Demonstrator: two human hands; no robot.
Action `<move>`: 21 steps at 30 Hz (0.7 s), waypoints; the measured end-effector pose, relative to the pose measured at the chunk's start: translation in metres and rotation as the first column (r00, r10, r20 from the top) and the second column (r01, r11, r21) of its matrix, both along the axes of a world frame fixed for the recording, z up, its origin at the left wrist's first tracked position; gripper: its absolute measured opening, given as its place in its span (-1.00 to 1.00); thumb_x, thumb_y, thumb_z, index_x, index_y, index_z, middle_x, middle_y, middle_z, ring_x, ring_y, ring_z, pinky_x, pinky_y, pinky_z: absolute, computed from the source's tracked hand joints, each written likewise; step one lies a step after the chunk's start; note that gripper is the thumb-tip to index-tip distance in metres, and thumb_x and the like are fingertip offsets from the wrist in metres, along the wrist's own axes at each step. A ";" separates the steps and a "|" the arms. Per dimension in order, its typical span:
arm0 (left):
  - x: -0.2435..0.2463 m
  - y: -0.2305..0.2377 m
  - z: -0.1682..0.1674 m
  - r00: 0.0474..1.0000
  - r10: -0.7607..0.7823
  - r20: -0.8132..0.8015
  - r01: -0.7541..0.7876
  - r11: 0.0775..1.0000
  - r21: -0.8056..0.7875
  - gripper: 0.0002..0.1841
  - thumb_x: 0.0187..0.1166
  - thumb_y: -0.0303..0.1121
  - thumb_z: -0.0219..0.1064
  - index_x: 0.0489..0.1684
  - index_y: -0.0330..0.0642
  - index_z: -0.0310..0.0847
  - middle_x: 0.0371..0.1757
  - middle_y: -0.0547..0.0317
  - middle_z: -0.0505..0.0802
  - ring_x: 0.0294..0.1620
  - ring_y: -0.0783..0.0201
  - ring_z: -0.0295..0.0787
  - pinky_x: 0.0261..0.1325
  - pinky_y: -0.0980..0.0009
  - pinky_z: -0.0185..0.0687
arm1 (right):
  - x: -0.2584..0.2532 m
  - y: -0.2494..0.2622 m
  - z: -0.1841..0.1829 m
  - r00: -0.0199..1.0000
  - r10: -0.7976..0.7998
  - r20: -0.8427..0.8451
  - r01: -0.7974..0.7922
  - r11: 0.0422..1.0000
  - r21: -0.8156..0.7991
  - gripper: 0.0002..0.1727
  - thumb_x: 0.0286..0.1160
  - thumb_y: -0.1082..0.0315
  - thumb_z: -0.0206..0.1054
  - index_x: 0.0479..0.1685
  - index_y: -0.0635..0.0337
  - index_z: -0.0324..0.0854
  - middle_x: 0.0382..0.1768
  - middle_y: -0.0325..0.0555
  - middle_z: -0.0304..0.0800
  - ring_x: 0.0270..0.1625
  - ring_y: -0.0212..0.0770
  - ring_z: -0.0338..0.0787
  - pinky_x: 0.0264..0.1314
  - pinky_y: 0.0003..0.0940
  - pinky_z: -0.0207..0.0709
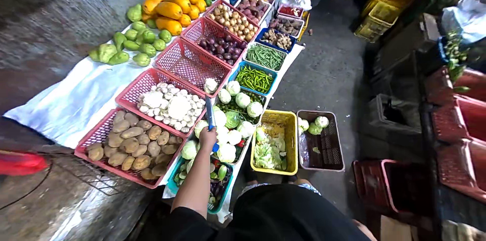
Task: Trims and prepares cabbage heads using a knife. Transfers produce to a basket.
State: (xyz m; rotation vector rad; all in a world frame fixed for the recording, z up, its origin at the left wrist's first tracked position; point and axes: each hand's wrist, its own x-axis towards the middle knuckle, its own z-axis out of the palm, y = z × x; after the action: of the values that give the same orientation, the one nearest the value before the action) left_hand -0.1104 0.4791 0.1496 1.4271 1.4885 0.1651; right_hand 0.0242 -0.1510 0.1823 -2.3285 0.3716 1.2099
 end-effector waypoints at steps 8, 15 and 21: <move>0.015 -0.078 -0.010 0.988 -0.133 0.074 0.134 0.991 0.000 -0.55 0.78 -0.20 0.24 0.47 -0.34 0.47 -0.21 -0.08 0.84 -0.56 0.18 0.76 -0.47 0.22 0.77 | 0.074 0.043 -0.025 0.996 0.090 0.029 -0.091 0.995 0.034 -0.51 0.72 0.09 0.30 0.46 0.22 0.56 0.28 0.26 0.72 0.26 0.20 0.75 0.31 0.25 0.58; 0.018 -0.167 -0.024 0.848 -0.530 0.019 0.530 0.845 -0.072 -0.39 0.65 -0.20 0.41 0.62 -0.27 0.38 -0.03 -0.20 0.83 -0.41 0.05 0.82 -0.29 0.03 0.83 | 0.089 0.036 -0.023 0.984 0.176 0.011 -0.176 0.984 -0.024 -0.44 0.66 -0.02 0.32 0.50 0.11 0.57 0.37 0.10 0.73 0.43 0.09 0.71 0.54 0.21 0.47; 0.022 -0.193 -0.080 0.642 -0.756 -0.127 0.695 0.644 -0.320 -0.57 0.68 -0.14 0.35 0.33 -0.28 0.59 -0.21 -0.10 0.84 -0.44 0.10 0.80 -0.23 0.09 0.81 | 0.066 0.001 -0.013 0.959 0.275 -0.065 -0.279 0.957 -0.076 -0.42 0.64 -0.04 0.34 0.53 0.10 0.55 0.40 0.06 0.73 0.47 0.06 0.69 0.60 0.18 0.43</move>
State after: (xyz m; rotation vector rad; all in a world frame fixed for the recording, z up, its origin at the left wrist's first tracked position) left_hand -0.0880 0.2859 0.0695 1.7764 0.9469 -0.7184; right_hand 0.0898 -0.1496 0.1696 -2.4864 0.1162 1.4141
